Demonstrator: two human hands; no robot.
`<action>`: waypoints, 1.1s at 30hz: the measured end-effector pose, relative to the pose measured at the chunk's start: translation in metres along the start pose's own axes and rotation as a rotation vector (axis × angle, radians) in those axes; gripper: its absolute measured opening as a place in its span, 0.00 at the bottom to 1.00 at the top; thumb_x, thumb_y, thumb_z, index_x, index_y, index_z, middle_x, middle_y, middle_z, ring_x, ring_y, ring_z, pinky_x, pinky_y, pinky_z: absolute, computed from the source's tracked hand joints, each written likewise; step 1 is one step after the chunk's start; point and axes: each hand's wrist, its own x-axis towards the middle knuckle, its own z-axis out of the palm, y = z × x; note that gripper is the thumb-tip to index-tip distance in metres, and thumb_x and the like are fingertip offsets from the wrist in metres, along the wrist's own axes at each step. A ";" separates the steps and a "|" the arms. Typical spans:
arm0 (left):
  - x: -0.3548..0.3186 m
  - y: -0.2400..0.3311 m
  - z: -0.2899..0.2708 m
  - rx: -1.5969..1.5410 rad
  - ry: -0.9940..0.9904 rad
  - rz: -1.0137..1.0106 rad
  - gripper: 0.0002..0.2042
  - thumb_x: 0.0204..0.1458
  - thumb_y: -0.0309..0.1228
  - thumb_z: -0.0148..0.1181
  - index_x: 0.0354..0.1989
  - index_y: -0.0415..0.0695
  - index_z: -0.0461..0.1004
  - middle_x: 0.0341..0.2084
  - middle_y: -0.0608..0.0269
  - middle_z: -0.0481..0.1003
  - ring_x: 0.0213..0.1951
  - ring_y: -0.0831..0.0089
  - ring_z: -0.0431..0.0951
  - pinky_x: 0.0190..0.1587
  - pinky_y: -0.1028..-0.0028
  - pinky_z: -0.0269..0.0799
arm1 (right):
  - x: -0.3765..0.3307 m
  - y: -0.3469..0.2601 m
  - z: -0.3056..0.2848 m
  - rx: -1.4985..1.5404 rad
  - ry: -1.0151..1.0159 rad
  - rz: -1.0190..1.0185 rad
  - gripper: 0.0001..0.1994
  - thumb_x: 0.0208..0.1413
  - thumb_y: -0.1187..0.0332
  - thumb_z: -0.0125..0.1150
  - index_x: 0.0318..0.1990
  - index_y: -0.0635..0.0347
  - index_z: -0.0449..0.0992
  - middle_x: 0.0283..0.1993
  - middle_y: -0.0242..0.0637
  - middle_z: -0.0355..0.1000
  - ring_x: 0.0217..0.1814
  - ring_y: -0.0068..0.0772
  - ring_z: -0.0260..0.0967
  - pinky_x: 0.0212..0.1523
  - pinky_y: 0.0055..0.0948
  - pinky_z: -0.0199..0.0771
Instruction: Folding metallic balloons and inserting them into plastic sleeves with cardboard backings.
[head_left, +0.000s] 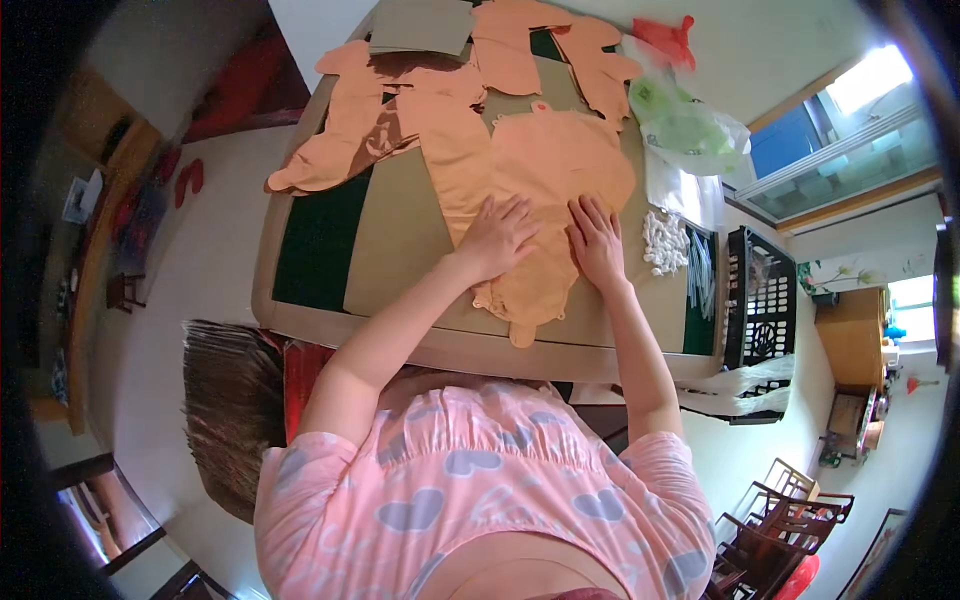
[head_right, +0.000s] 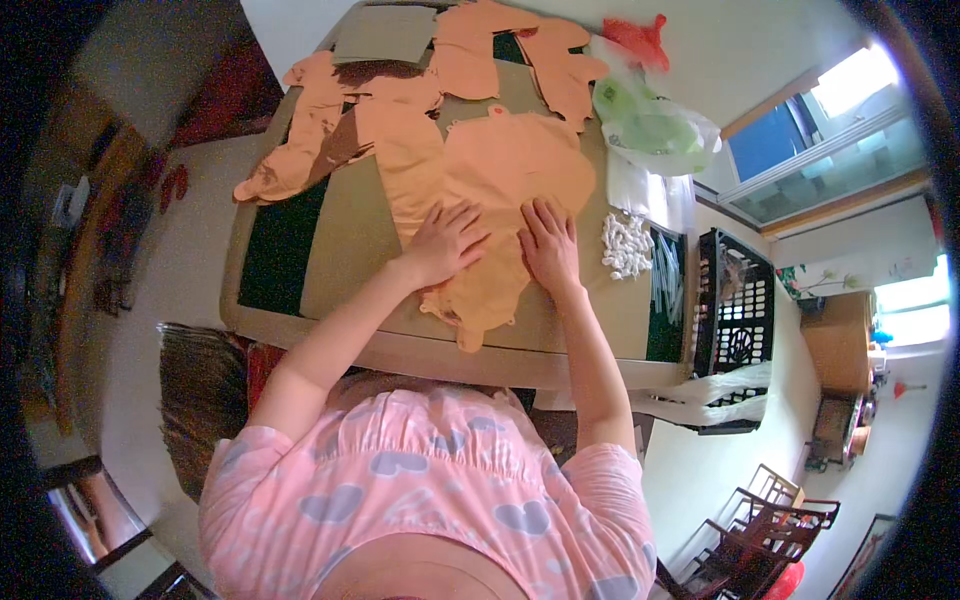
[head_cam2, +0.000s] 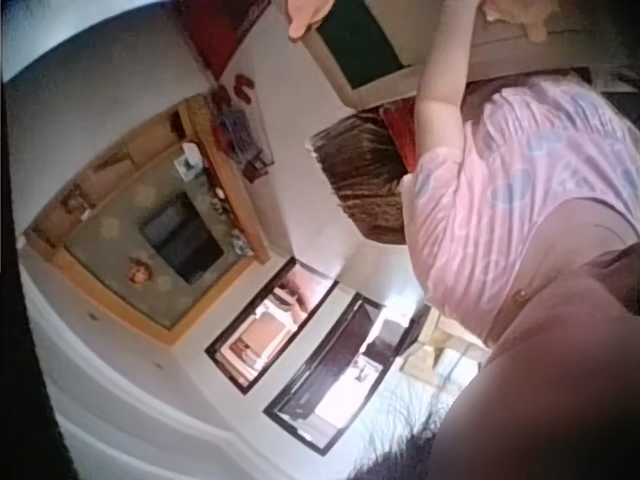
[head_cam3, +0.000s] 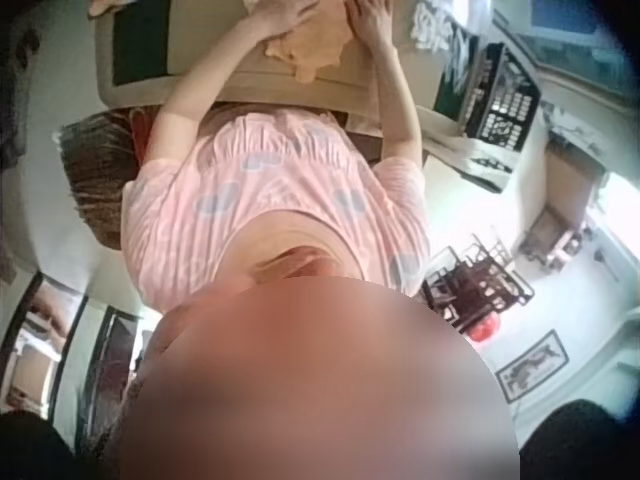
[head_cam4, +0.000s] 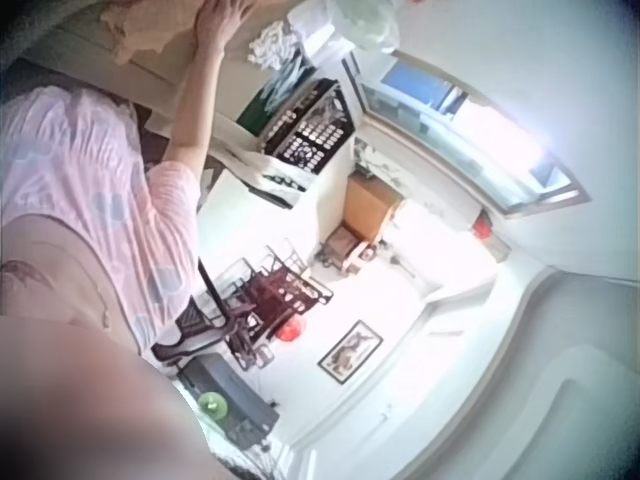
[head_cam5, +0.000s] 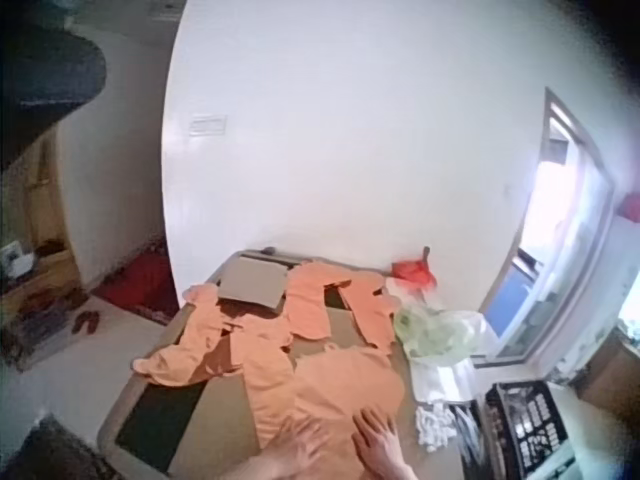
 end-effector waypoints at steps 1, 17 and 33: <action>0.003 -0.002 0.005 0.061 -0.041 0.016 0.20 0.59 0.43 0.52 0.57 0.51 0.70 0.61 0.57 0.64 0.65 0.58 0.60 0.64 0.47 0.53 | 0.001 -0.001 0.000 0.010 0.010 -0.016 0.22 0.61 0.61 0.53 0.61 0.55 0.68 0.65 0.45 0.63 0.70 0.45 0.55 0.68 0.55 0.49; 0.009 -0.022 0.006 0.010 -0.087 0.000 0.23 0.58 0.45 0.53 0.61 0.54 0.65 0.65 0.56 0.59 0.68 0.59 0.54 0.66 0.43 0.49 | 0.002 -0.003 -0.004 -0.073 -0.009 -0.059 0.22 0.59 0.60 0.54 0.61 0.50 0.69 0.65 0.40 0.63 0.69 0.42 0.56 0.67 0.50 0.51; 0.007 -0.012 0.012 -0.001 -0.112 0.007 0.23 0.58 0.47 0.52 0.61 0.55 0.68 0.65 0.53 0.59 0.70 0.59 0.52 0.68 0.47 0.44 | -0.001 -0.002 -0.005 0.007 0.058 -0.004 0.20 0.58 0.67 0.52 0.59 0.54 0.71 0.62 0.43 0.66 0.66 0.47 0.59 0.65 0.48 0.55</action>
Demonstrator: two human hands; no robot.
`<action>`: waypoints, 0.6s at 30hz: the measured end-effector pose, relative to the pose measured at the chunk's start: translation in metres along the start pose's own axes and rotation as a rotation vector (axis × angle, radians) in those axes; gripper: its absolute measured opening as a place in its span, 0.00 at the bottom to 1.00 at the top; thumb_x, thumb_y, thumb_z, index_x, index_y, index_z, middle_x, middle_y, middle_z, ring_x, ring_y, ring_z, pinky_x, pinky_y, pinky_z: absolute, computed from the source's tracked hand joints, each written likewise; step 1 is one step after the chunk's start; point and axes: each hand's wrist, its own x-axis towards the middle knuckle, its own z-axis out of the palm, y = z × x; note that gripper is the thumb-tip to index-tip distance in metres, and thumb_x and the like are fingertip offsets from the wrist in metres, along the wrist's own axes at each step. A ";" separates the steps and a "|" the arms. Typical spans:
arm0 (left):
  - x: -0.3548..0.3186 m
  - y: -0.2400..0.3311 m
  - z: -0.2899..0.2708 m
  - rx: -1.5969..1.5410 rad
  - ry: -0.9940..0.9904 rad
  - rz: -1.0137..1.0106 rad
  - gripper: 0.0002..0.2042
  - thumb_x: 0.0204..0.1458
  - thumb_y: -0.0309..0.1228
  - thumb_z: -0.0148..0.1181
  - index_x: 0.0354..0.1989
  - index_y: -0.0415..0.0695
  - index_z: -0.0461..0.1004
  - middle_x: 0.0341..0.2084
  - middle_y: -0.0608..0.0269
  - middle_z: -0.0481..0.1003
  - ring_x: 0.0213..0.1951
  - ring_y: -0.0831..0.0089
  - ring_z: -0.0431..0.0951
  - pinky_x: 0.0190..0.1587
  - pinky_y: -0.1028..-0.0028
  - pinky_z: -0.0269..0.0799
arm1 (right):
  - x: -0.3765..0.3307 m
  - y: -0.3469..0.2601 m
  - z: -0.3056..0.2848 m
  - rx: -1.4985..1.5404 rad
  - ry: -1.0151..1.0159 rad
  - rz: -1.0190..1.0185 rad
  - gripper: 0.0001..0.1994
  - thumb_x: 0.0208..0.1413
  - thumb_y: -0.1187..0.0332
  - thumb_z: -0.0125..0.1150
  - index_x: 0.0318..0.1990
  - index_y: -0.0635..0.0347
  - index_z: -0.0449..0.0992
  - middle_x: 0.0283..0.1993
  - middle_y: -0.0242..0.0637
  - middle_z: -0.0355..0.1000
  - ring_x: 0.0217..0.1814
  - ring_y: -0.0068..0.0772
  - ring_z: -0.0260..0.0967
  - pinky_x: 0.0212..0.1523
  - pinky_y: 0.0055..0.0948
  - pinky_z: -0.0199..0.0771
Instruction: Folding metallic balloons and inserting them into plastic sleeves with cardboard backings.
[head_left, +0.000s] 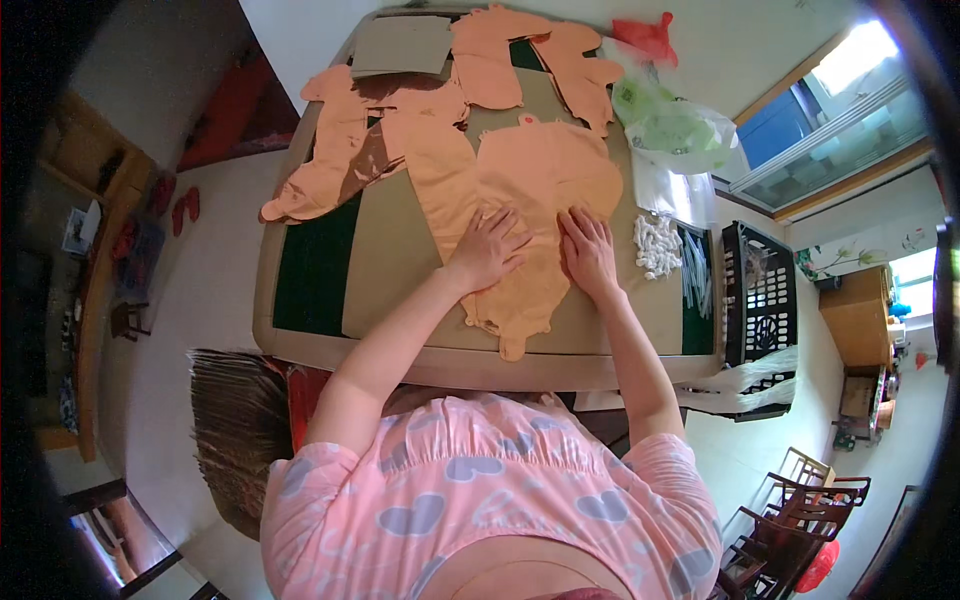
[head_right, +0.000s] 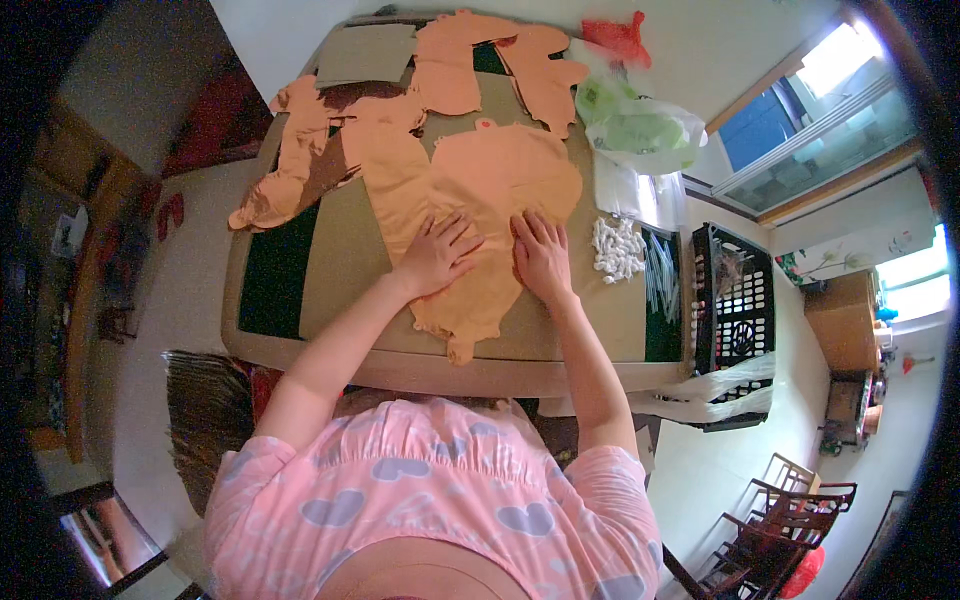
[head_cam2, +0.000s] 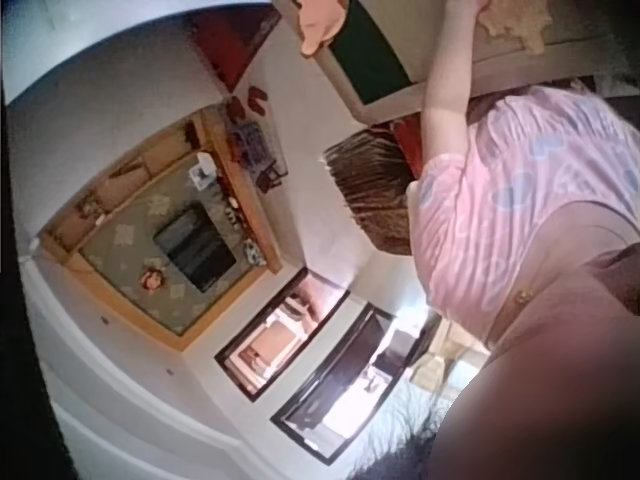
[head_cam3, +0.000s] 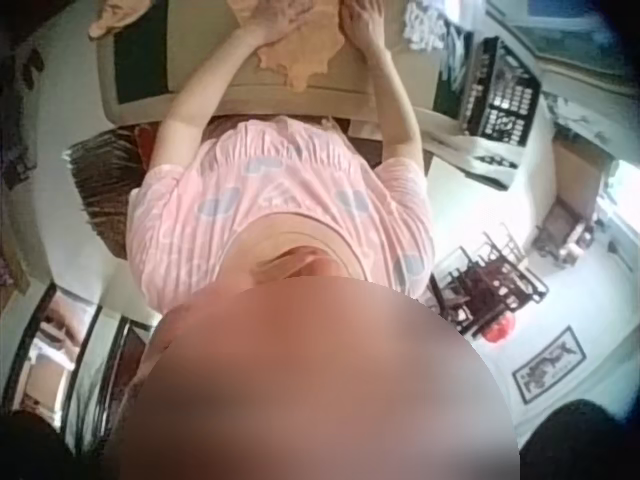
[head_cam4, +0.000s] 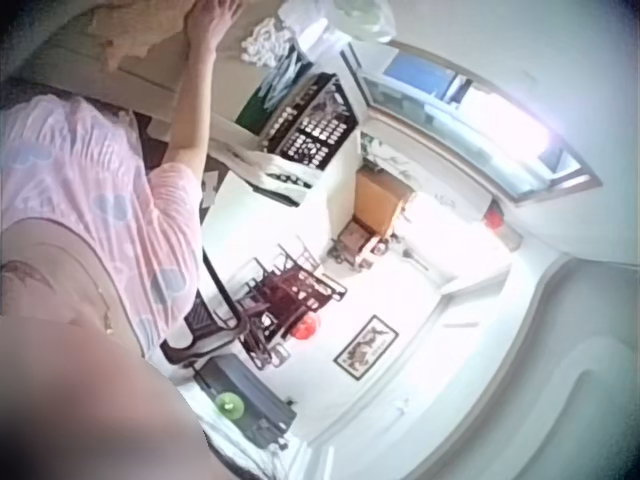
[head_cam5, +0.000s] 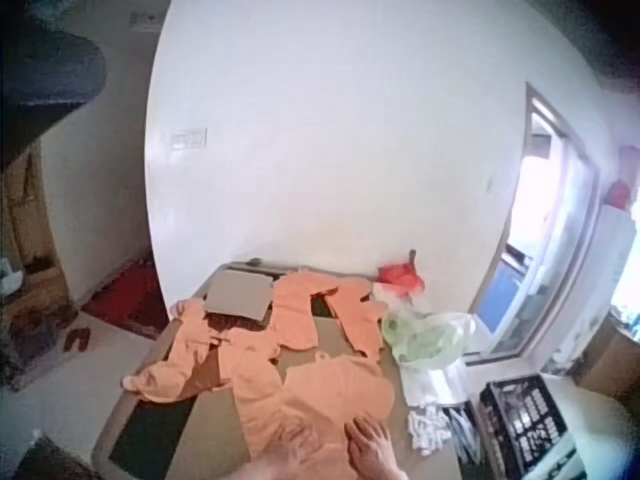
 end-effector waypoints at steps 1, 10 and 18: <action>0.001 0.001 -0.001 -0.009 -0.022 -0.009 0.24 0.58 0.47 0.52 0.62 0.54 0.67 0.66 0.53 0.58 0.70 0.59 0.52 0.68 0.46 0.44 | 0.000 0.000 0.000 -0.008 -0.002 -0.001 0.20 0.58 0.68 0.51 0.59 0.54 0.71 0.62 0.43 0.66 0.66 0.47 0.59 0.65 0.48 0.55; 0.003 0.015 -0.005 -0.059 -0.012 -0.006 0.24 0.57 0.48 0.52 0.60 0.53 0.68 0.65 0.52 0.58 0.70 0.58 0.51 0.68 0.46 0.42 | 0.000 0.002 0.003 0.004 -0.003 0.016 0.19 0.58 0.67 0.52 0.58 0.52 0.71 0.62 0.41 0.65 0.66 0.45 0.59 0.66 0.51 0.54; 0.002 0.015 0.001 -0.004 0.013 0.030 0.26 0.58 0.48 0.52 0.63 0.53 0.65 0.65 0.51 0.59 0.69 0.57 0.53 0.69 0.46 0.40 | 0.001 0.002 0.003 -0.014 -0.006 0.013 0.19 0.58 0.65 0.53 0.58 0.51 0.70 0.62 0.40 0.65 0.67 0.43 0.59 0.66 0.53 0.54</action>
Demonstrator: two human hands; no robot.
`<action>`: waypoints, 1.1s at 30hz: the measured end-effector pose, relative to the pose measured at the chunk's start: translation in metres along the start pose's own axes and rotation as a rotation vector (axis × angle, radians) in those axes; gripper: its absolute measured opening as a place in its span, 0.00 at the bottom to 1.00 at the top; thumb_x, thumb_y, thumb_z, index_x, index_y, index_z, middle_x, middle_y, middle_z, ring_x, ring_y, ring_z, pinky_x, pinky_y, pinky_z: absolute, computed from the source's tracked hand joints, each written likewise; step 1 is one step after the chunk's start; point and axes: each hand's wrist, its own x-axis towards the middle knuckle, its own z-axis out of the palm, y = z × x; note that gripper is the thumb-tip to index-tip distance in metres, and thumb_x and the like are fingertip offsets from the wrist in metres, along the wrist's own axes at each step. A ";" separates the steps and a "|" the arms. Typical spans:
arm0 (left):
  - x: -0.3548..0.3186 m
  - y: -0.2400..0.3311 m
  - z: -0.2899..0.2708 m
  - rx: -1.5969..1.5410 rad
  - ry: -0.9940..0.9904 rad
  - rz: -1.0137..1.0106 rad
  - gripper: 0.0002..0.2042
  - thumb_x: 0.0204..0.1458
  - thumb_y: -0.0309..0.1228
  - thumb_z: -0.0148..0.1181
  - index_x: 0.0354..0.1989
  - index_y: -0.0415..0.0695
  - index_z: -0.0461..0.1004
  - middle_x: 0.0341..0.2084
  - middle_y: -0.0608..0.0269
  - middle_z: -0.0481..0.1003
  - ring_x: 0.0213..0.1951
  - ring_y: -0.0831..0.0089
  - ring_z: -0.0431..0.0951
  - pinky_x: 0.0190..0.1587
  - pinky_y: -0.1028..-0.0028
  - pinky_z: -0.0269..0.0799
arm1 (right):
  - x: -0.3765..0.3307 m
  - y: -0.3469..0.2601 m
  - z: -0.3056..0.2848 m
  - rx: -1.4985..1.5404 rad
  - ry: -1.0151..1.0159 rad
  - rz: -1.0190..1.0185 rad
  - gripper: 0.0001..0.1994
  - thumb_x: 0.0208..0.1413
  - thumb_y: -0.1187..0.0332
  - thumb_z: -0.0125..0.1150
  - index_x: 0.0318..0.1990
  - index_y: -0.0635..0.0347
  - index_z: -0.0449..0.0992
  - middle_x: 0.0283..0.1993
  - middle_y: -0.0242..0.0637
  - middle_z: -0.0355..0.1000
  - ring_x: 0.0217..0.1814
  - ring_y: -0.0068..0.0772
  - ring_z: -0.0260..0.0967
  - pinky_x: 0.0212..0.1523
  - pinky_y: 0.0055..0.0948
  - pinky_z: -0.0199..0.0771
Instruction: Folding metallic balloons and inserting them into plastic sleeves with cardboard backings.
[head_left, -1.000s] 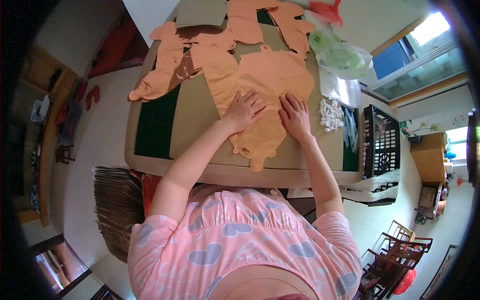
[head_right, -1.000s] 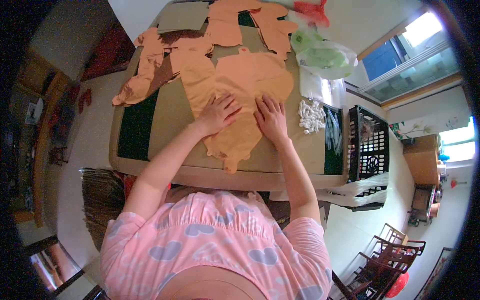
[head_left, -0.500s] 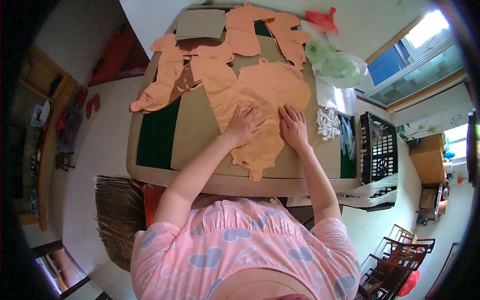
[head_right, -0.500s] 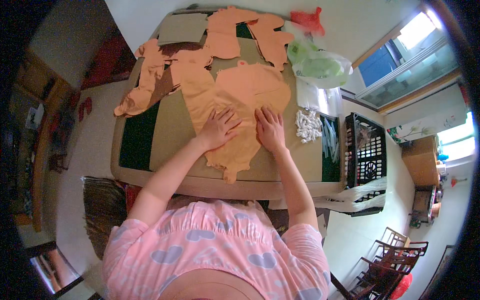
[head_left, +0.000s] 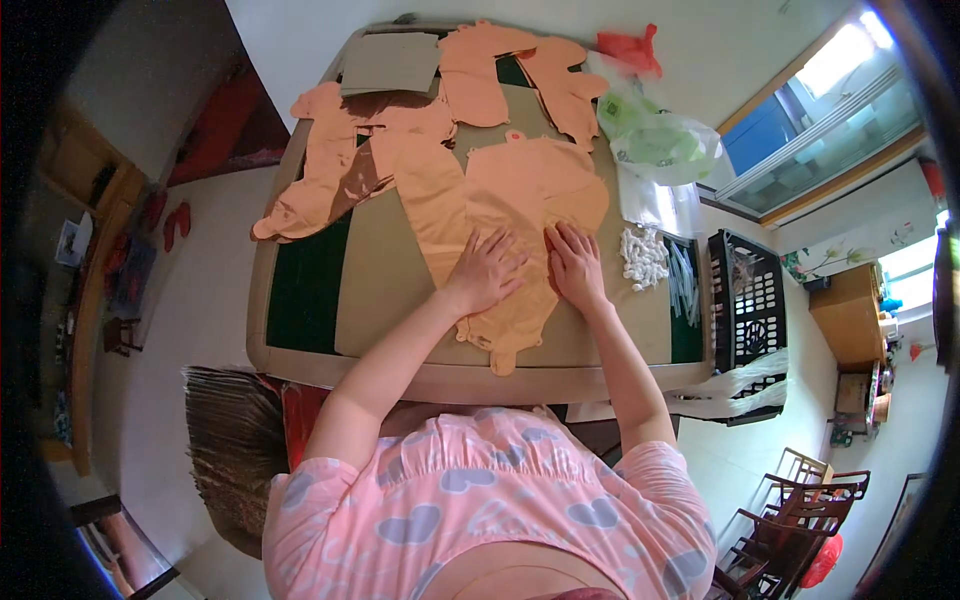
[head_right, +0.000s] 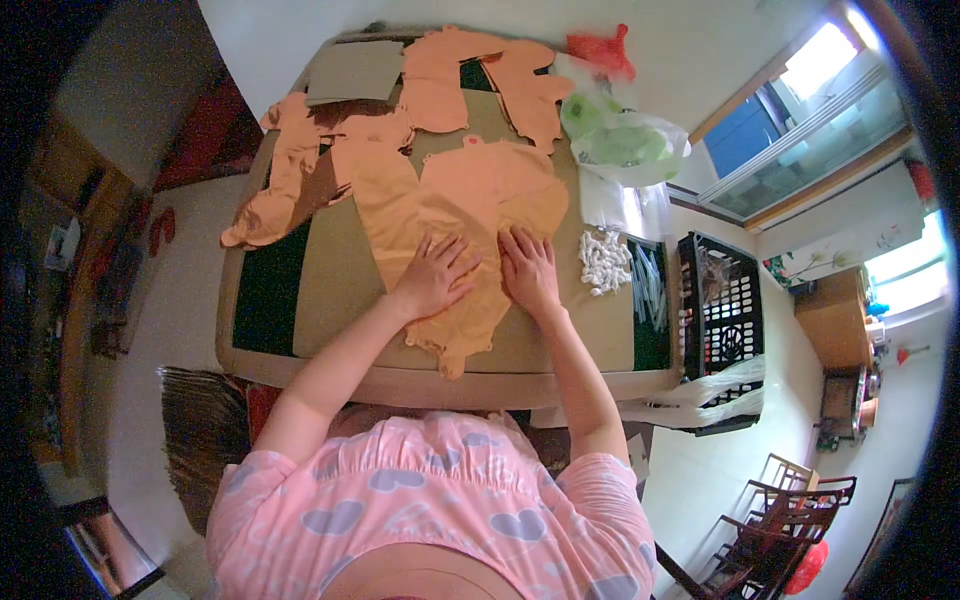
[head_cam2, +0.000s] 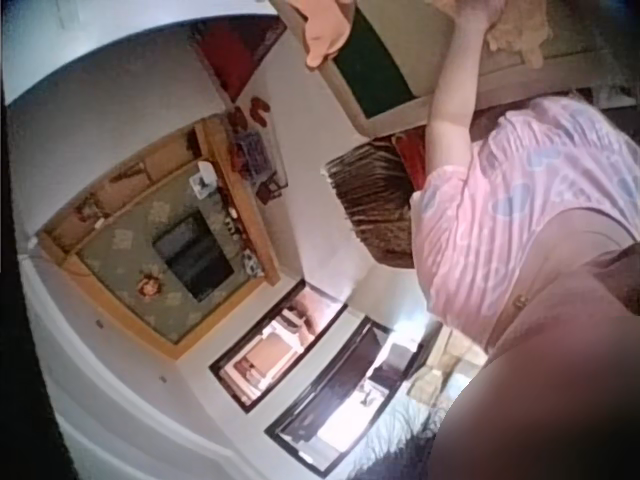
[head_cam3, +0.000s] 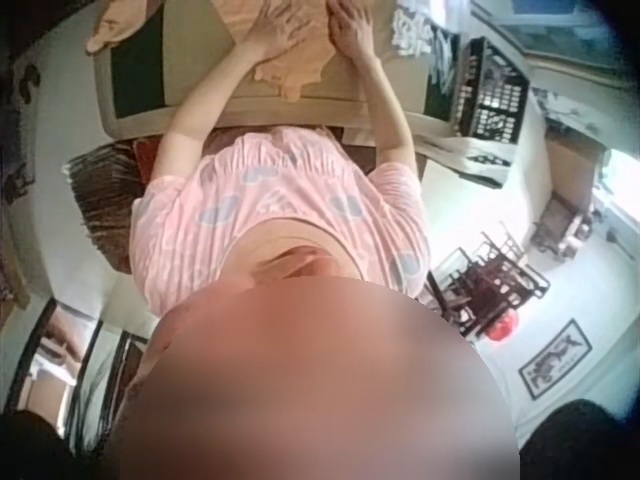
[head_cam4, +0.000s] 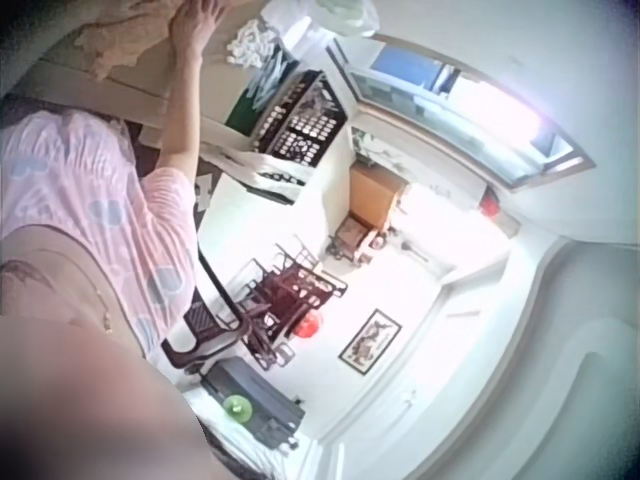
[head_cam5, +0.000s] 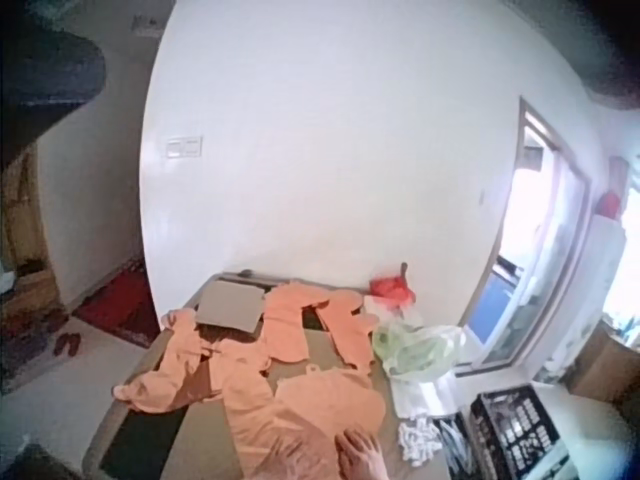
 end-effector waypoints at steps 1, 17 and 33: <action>0.000 0.000 0.000 0.001 -0.013 -0.001 0.26 0.58 0.47 0.51 0.63 0.53 0.64 0.65 0.51 0.59 0.69 0.57 0.53 0.69 0.46 0.40 | 0.000 0.002 0.001 0.012 0.032 -0.013 0.19 0.58 0.64 0.54 0.57 0.52 0.71 0.60 0.41 0.66 0.65 0.45 0.60 0.64 0.52 0.57; -0.003 0.004 0.001 0.010 -0.043 -0.025 0.24 0.59 0.47 0.48 0.63 0.54 0.64 0.67 0.53 0.56 0.71 0.58 0.48 0.69 0.46 0.38 | 0.034 0.023 -0.007 0.935 0.039 0.542 0.11 0.63 0.66 0.51 0.44 0.63 0.75 0.38 0.40 0.76 0.41 0.39 0.73 0.45 0.34 0.72; 0.011 -0.011 -0.006 -0.639 0.437 -0.192 0.11 0.56 0.30 0.54 0.45 0.42 0.75 0.46 0.51 0.74 0.47 0.51 0.73 0.53 0.60 0.68 | 0.005 -0.027 0.006 0.035 -0.119 -0.040 0.22 0.60 0.68 0.53 0.62 0.55 0.66 0.67 0.41 0.62 0.71 0.43 0.55 0.66 0.58 0.51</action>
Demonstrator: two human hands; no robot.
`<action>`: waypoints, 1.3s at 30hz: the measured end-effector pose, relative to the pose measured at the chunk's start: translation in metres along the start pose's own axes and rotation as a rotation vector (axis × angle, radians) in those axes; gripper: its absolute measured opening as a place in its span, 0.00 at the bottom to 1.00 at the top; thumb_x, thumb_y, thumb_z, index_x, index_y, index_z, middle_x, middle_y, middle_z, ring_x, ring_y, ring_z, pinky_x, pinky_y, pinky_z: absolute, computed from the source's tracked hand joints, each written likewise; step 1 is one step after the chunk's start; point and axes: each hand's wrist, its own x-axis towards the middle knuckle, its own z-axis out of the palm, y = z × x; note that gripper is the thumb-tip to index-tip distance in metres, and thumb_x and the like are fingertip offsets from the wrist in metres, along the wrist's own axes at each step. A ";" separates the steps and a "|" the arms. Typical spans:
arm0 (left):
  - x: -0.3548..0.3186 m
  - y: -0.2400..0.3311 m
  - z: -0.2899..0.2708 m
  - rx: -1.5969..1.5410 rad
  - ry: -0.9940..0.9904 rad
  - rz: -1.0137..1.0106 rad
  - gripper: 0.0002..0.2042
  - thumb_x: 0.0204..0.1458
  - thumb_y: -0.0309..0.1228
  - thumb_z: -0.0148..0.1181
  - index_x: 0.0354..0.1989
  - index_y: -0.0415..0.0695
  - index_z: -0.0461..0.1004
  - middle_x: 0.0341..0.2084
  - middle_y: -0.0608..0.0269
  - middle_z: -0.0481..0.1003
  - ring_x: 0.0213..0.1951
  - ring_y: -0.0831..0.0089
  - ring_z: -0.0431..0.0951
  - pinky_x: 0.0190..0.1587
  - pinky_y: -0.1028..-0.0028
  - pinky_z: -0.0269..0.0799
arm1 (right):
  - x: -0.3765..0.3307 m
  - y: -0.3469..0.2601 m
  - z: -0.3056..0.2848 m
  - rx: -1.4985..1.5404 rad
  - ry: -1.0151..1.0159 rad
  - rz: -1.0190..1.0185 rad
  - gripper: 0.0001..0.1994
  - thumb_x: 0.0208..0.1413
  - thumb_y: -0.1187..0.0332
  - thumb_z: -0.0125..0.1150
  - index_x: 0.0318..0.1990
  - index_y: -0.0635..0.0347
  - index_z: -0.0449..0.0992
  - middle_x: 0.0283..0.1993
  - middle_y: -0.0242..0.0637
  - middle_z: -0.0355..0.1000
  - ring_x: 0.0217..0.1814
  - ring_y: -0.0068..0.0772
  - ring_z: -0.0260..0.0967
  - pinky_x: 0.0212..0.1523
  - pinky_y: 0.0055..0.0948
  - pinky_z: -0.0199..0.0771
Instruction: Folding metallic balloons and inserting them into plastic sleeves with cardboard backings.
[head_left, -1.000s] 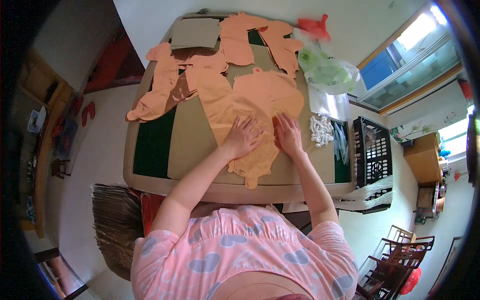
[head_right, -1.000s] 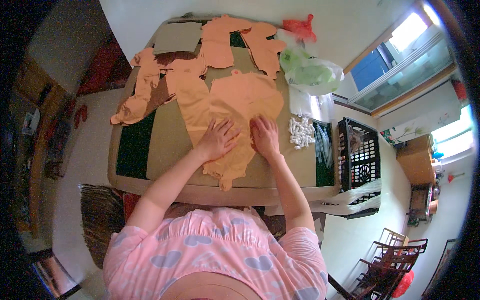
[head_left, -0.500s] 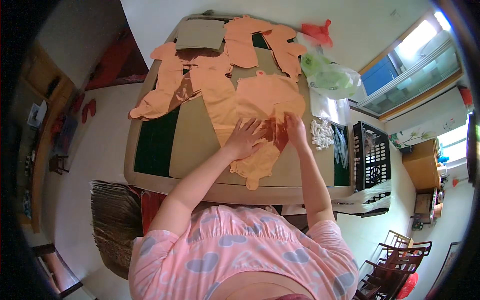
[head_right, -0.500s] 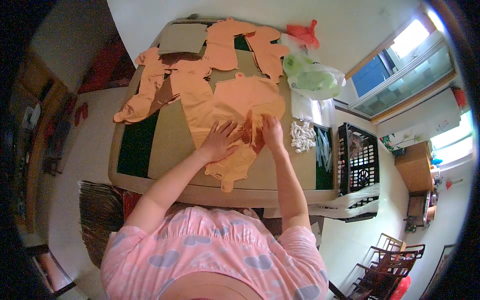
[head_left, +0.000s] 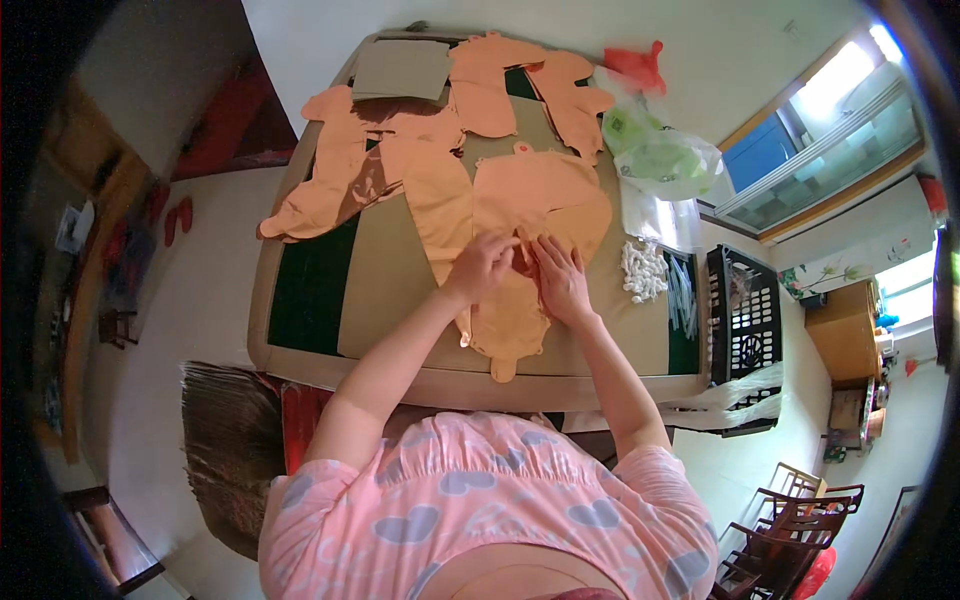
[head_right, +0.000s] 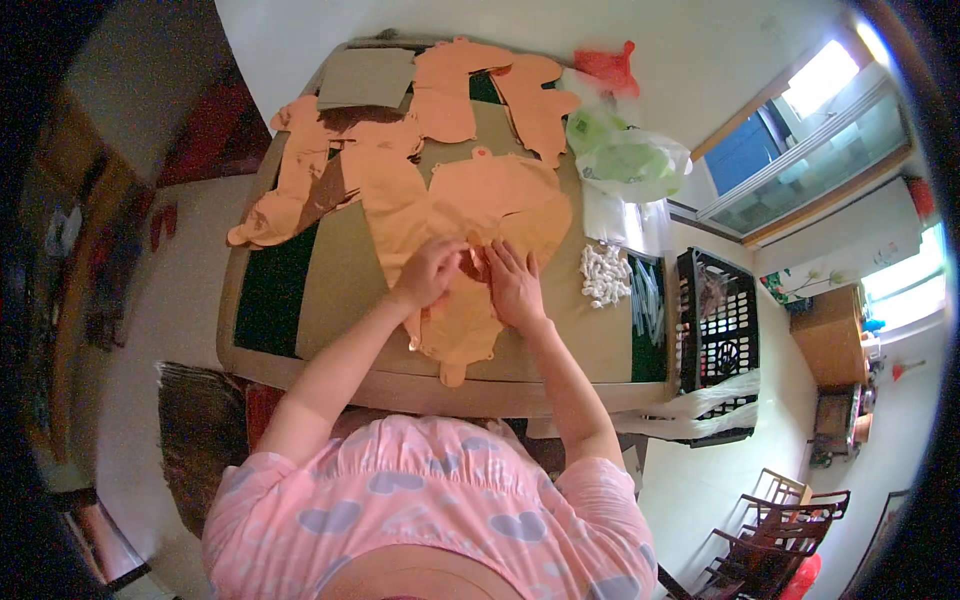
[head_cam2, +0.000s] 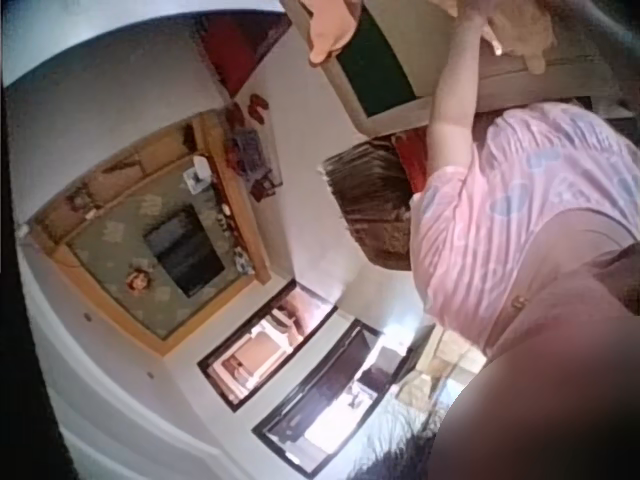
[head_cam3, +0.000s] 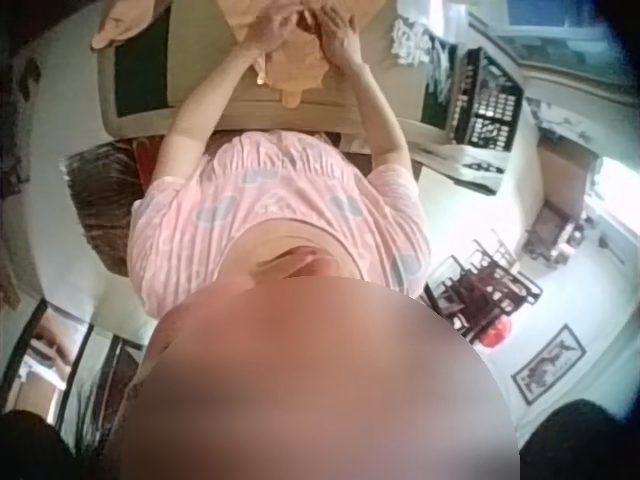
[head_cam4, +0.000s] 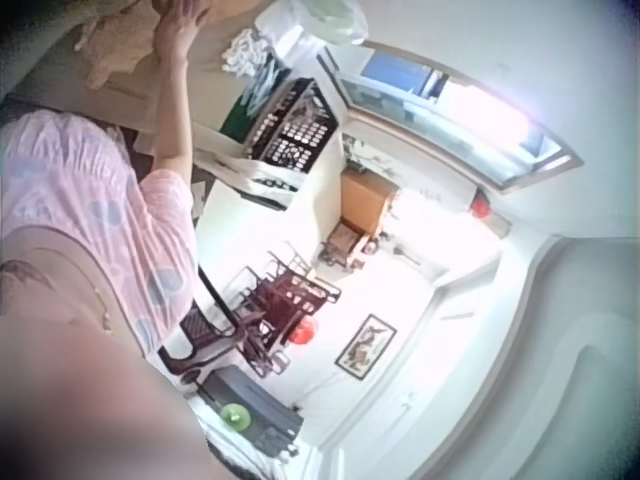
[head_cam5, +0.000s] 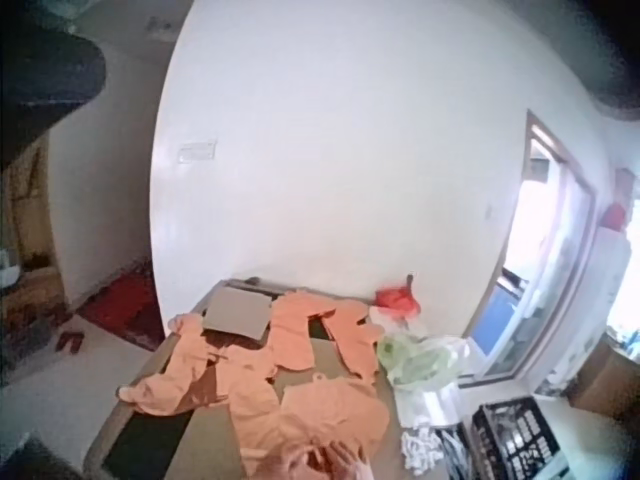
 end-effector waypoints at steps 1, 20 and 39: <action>0.012 0.013 -0.005 0.076 0.017 -0.012 0.11 0.57 0.29 0.53 0.45 0.40 0.74 0.46 0.50 0.74 0.47 0.52 0.73 0.48 0.63 0.71 | -0.004 0.003 0.001 0.012 -0.007 0.013 0.22 0.59 0.67 0.53 0.62 0.56 0.66 0.67 0.41 0.61 0.71 0.44 0.54 0.67 0.58 0.49; 0.059 -0.026 0.035 0.791 -0.305 -0.010 0.27 0.60 0.51 0.44 0.66 0.57 0.60 0.68 0.53 0.55 0.71 0.55 0.48 0.66 0.38 0.39 | 0.010 0.013 -0.004 0.099 0.007 0.037 0.20 0.59 0.68 0.54 0.59 0.58 0.70 0.65 0.41 0.64 0.68 0.45 0.59 0.64 0.52 0.56; 0.064 -0.015 0.032 0.797 -0.436 -0.108 0.27 0.62 0.51 0.39 0.69 0.58 0.57 0.71 0.58 0.47 0.72 0.57 0.42 0.68 0.41 0.38 | 0.145 0.159 0.005 0.038 0.122 0.790 0.19 0.53 0.56 0.59 0.44 0.62 0.74 0.40 0.52 0.76 0.47 0.56 0.72 0.44 0.48 0.72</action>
